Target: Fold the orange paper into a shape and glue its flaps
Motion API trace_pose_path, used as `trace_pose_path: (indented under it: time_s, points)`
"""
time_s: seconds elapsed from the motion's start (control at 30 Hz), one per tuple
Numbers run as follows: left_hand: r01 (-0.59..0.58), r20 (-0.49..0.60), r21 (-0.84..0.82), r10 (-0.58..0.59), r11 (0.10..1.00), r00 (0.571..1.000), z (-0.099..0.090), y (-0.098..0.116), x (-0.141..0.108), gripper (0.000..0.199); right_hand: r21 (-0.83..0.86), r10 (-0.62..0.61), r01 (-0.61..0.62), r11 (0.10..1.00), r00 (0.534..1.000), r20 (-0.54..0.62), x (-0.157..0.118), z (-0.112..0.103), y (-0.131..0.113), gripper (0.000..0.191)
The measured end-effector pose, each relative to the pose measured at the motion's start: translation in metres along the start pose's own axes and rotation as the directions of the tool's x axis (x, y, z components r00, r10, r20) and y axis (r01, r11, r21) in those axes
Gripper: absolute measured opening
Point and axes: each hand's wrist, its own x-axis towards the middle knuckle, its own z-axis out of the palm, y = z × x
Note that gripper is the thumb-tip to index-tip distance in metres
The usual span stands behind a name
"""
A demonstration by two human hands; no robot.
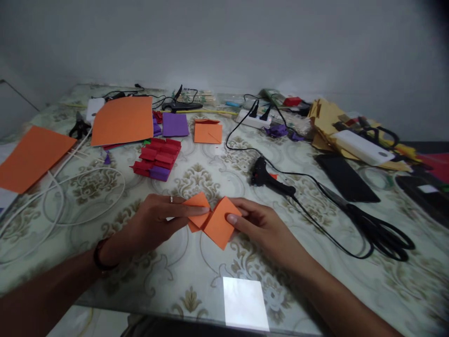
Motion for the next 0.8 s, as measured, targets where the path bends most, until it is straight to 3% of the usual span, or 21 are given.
trace_pose_path:
  time_s: [0.17, 0.53, 0.67, 0.77, 0.8]
  points:
    - [0.014, 0.022, -0.033, -0.013, 0.999, 1.0, -0.004, 0.005, 0.001, 0.028, -0.045, 0.023, -0.022, 0.999, 1.0, 0.014, -0.001, -0.001, -0.003, 0.038]
    - [-0.022, 0.1, -0.053, 0.027, 0.998, 0.995, -0.009, 0.003, 0.001, 0.026, 0.067, 0.048, -0.053, 0.996, 0.996, 0.08, -0.003, -0.006, -0.004, 0.037]
    - [0.0, 0.154, -0.041, 0.007, 0.999, 0.988, -0.01, 0.006, 0.0, 0.029, -0.019, -0.002, 0.005, 1.0, 0.993, 0.116, -0.004, -0.004, -0.007, 0.037]
    - [0.011, 0.21, -0.11, 0.012, 0.994, 0.978, -0.01, 0.011, 0.002, 0.033, -0.128, -0.056, 0.073, 0.989, 0.989, 0.134, -0.005, -0.002, -0.006, 0.038]
    - [0.068, 0.207, -0.16, -0.033, 0.985, 0.978, -0.009, 0.012, 0.002, 0.03, -0.156, -0.065, 0.086, 0.984, 0.989, 0.132, -0.005, -0.001, -0.005, 0.039]
